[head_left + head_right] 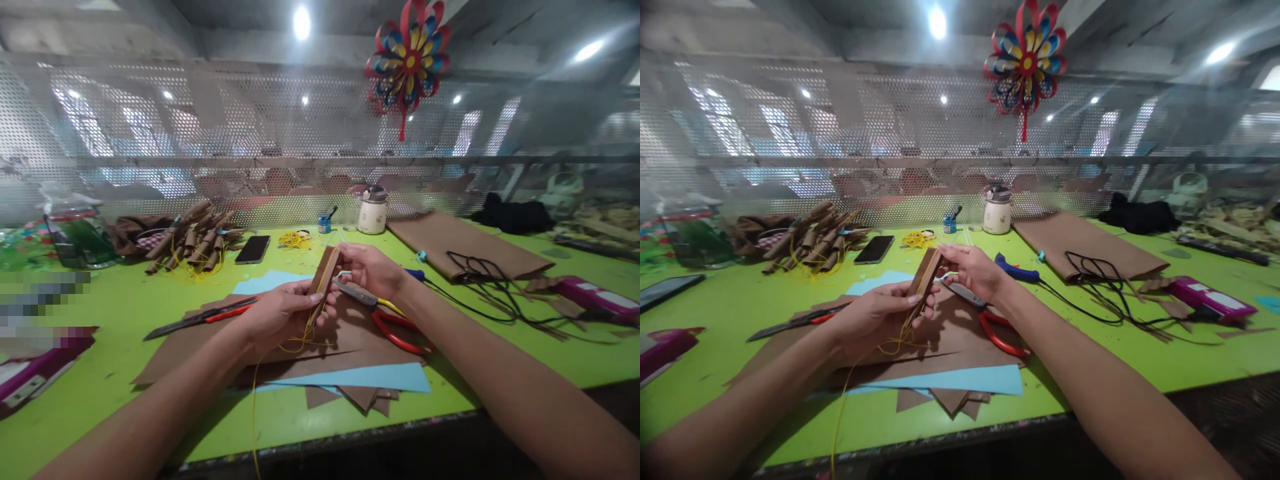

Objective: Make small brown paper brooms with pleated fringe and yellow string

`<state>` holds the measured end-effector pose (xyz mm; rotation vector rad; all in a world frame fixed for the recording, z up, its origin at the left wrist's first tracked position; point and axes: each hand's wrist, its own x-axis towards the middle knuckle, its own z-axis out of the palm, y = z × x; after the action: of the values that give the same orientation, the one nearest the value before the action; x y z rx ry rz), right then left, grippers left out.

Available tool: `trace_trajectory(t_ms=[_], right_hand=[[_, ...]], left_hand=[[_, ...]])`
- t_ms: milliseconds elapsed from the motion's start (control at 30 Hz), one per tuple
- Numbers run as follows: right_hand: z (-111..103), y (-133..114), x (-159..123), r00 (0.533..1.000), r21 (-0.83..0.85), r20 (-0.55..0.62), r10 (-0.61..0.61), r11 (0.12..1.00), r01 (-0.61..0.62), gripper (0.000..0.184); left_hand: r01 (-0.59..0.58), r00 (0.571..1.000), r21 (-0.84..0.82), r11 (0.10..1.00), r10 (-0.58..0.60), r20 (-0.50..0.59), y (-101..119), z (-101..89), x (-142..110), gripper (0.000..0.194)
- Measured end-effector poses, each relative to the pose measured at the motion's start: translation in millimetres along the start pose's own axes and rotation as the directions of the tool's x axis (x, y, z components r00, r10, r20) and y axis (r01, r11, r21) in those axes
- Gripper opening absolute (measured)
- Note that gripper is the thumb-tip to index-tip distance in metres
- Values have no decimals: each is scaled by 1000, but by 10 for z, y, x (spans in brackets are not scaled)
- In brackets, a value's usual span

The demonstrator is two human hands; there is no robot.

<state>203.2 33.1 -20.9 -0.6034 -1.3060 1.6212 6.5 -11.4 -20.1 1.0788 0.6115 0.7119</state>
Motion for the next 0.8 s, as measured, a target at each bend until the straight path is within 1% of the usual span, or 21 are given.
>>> trace_trajectory(t_ms=[200, 300, 333, 400, 467, 533, 667, 800], right_hand=[[-23, 66, 40, 999, -68, 8, -49, 996, 49, 24], [-9, 69, 38, 998, -86, -6, -62, 994, 61, 26], [3, 62, 33, 997, -91, -19, -71, 993, 69, 26], [30, 43, 21, 990, -109, -66, -128, 987, 120, 25], [51, 24, 13, 970, -134, -126, -209, 972, 192, 23], [57, 16, 14, 950, -168, -171, -260, 958, 232, 20], [43, 34, 33, 947, -200, -195, -256, 955, 218, 17], [58, 45, 33, 949, -114, -240, -203, 977, 180, 17]], left_hand=[[-19, 1000, -11, 1000, 19, -20, -2, 1, 12, 24], [-30, 999, -5, 1000, 30, -15, 13, -25, 11, 26], [-38, 999, -1, 999, 38, -17, 18, -33, 9, 26], [-40, 999, 10, 999, 40, -21, 22, -44, 5, 26], [-36, 999, 32, 999, 37, -25, 17, -41, 2, 24], [-24, 999, 49, 999, 25, -24, 2, -29, 1, 21], [7, 999, 61, 998, -5, -35, -36, -6, 8, 19], [39, 999, 70, 997, -39, -3, -69, -16, 15, 18]])
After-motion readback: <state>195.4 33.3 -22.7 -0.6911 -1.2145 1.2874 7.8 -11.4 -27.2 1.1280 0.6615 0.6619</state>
